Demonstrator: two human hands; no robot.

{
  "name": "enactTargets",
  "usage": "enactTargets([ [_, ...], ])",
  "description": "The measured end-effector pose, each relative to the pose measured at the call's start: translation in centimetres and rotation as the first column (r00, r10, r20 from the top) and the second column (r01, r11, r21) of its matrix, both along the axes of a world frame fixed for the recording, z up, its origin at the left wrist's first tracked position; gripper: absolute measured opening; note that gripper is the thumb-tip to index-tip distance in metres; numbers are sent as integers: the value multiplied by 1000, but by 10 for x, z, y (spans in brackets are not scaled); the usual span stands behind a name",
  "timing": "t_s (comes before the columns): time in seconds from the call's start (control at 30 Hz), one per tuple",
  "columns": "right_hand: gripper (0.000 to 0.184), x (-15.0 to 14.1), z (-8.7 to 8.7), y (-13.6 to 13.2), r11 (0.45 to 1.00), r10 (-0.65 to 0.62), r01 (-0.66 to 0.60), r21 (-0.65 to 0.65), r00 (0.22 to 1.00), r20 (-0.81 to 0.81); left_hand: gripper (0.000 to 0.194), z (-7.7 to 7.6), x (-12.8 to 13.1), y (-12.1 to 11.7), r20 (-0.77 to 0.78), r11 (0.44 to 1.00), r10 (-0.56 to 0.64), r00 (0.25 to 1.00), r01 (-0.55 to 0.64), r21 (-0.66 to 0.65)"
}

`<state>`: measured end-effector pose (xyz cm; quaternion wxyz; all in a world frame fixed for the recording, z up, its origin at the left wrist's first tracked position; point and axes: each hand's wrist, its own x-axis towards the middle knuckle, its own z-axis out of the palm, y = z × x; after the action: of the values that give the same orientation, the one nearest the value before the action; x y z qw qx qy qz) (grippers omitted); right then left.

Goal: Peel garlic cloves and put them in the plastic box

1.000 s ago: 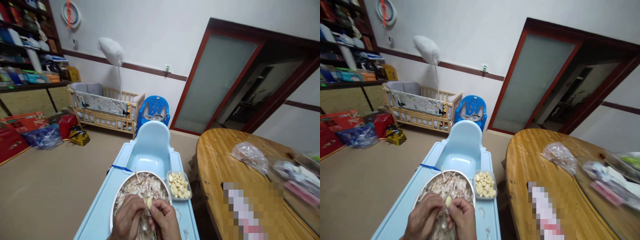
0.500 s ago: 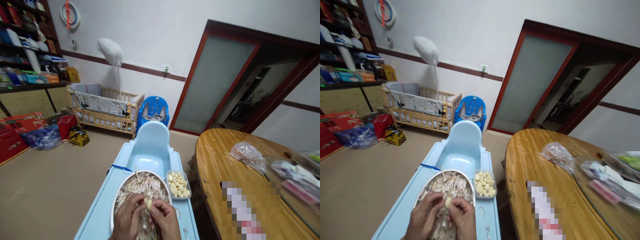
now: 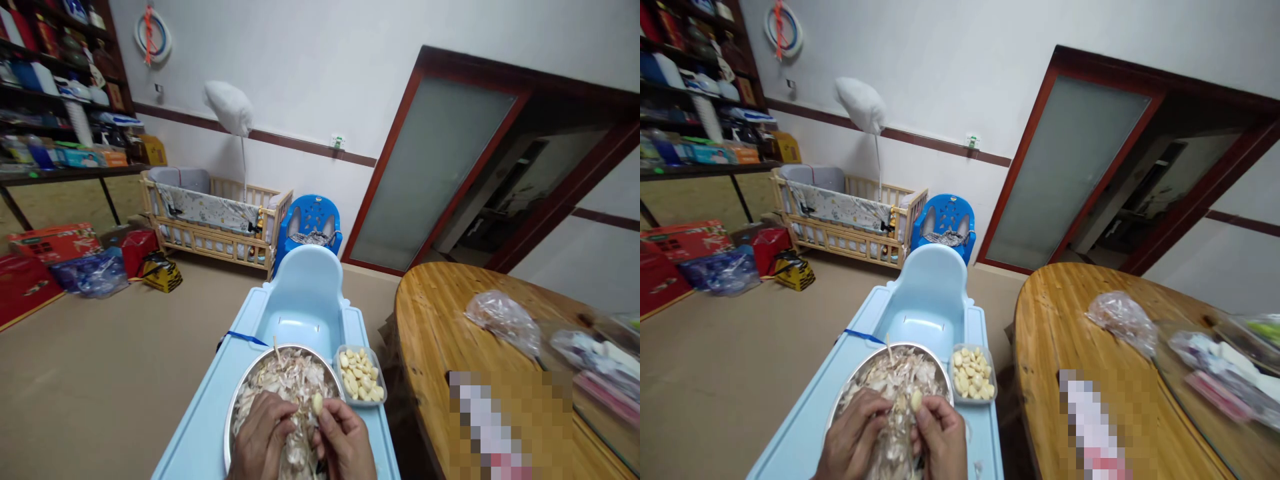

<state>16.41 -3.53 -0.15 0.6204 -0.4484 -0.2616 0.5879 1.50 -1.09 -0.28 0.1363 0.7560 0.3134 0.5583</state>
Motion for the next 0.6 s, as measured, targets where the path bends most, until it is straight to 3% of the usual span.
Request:
enactTargets([
  [0.17,31,32,11,-4,984,-181,179,29,963,198,14,-2,-5,0,-21,1000,7,1000,-7,0],
  [0.33,30,65,13,3,927,-372,360,109,833,411,14,-2,-7,0,-19,999,28,999,-27,33],
  [0.6,33,82,6,13,882,-465,448,146,777,425,12,-11,-10,1,-33,999,27,999,-26,48],
])
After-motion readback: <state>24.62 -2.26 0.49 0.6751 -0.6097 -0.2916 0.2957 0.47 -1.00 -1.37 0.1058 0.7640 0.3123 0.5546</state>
